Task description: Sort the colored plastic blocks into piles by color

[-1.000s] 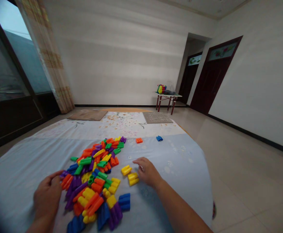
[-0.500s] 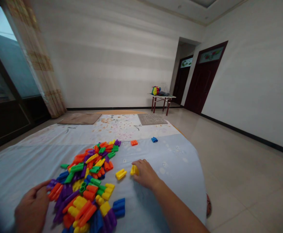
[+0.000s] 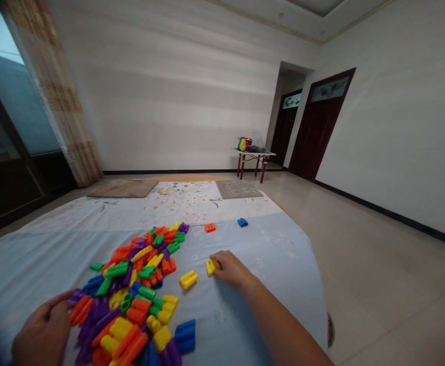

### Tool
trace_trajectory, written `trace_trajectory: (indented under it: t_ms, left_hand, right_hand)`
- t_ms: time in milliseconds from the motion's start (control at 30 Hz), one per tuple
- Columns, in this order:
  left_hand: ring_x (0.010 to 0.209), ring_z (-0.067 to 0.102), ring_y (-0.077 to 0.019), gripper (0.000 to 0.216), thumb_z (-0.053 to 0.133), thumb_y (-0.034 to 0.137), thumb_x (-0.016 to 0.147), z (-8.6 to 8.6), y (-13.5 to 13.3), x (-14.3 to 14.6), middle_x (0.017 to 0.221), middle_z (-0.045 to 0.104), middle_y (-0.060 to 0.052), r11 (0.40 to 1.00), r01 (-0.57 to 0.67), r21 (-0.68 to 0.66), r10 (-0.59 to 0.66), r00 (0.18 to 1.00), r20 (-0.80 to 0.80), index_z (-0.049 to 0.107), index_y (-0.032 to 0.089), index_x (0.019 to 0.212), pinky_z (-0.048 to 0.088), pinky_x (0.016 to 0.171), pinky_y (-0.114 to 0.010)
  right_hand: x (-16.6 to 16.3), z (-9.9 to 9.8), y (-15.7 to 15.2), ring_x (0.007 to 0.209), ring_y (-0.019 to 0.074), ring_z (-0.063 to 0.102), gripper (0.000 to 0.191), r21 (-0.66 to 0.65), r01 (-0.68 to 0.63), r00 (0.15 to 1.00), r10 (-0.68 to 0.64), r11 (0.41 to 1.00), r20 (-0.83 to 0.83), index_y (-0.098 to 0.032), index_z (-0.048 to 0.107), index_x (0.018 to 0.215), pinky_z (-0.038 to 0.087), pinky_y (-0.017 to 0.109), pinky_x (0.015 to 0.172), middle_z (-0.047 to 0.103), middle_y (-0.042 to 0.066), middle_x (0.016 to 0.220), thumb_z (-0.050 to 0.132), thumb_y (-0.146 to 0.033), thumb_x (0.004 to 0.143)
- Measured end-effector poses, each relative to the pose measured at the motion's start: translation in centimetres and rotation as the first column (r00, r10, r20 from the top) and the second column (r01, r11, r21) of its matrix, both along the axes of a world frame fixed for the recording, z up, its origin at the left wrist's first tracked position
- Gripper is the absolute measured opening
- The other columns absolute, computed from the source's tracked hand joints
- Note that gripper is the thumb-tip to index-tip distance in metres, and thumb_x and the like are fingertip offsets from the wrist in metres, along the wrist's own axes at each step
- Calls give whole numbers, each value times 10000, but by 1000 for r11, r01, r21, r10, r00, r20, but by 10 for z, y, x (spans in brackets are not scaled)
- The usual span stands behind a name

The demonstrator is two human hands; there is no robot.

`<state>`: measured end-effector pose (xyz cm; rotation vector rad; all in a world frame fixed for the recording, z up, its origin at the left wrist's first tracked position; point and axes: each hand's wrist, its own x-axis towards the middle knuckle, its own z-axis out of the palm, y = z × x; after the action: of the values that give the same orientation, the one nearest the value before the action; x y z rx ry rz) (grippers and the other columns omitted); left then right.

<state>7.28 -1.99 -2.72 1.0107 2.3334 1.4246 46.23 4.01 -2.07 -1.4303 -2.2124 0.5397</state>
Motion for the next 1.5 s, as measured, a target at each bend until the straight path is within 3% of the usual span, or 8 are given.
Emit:
trace_trajectory:
  t_ms: [233,467,833,1067,1200,1333,1433,1500]
  left_hand:
    - [749,565,-245,378,390,390,751,4,0,1,853,630,-67,1000,10,1,-10,1000,-5,650,221,967,429,676,-392]
    - [724,568,-243,388,389,394,738,5,-1,2,840,633,-72,1000,21,14,-20,1000,-4,650,202,951,435,650,-387]
    - [774,576,-238,368,393,386,745,4,0,1,861,638,-63,1000,18,4,-18,1000,23,651,213,942,431,690,-376]
    - [760,574,-233,405,379,386,746,13,-2,6,848,635,-71,999,34,-24,-34,999,25,649,186,972,431,671,-371]
    - [737,572,-221,378,407,369,728,11,-2,6,830,638,-60,1000,20,-3,-20,999,50,649,193,960,430,657,-359]
    - [729,578,-214,363,418,376,726,4,0,2,809,638,-49,1000,13,18,-14,998,58,652,209,947,428,652,-348]
    - [729,574,-211,365,423,376,722,2,1,1,790,632,-44,1000,7,22,-8,998,55,653,211,952,428,654,-344]
    - [747,576,-212,359,421,367,718,3,1,1,798,632,-47,999,10,31,-12,998,54,651,205,940,430,669,-344]
  right_hand:
    - [0,-6,35,1065,208,576,466,78,227,973,-223,971,-56,-176,604,1196,403,352,980,619,98,1210,554,-120,736]
    - [3,-9,36,861,169,637,413,-12,132,991,-132,991,-33,-181,647,1119,483,282,833,683,64,1035,640,-187,706]
    - [2,-20,36,941,194,615,427,32,188,977,-183,982,-112,-154,636,1152,459,310,889,672,91,1086,608,-165,727]
    - [5,-22,38,892,206,623,429,3,191,972,-189,982,-139,-169,648,1140,470,340,860,693,79,976,613,-164,713]
    - [4,-15,33,988,211,601,486,64,208,954,-188,976,-234,-209,610,1193,469,368,883,639,84,1152,607,-153,711]
    - [-14,-2,8,1078,206,558,411,143,74,958,-31,987,-284,-222,613,1167,452,384,919,603,84,1215,570,-164,763]
    - [-37,5,-15,1086,207,551,357,115,-91,970,114,989,-214,-196,638,1125,411,370,975,629,94,1144,630,-242,772]
    - [-51,5,-27,1073,222,550,412,77,-107,981,118,991,-155,-178,635,1137,404,364,976,626,112,1120,666,-356,766]
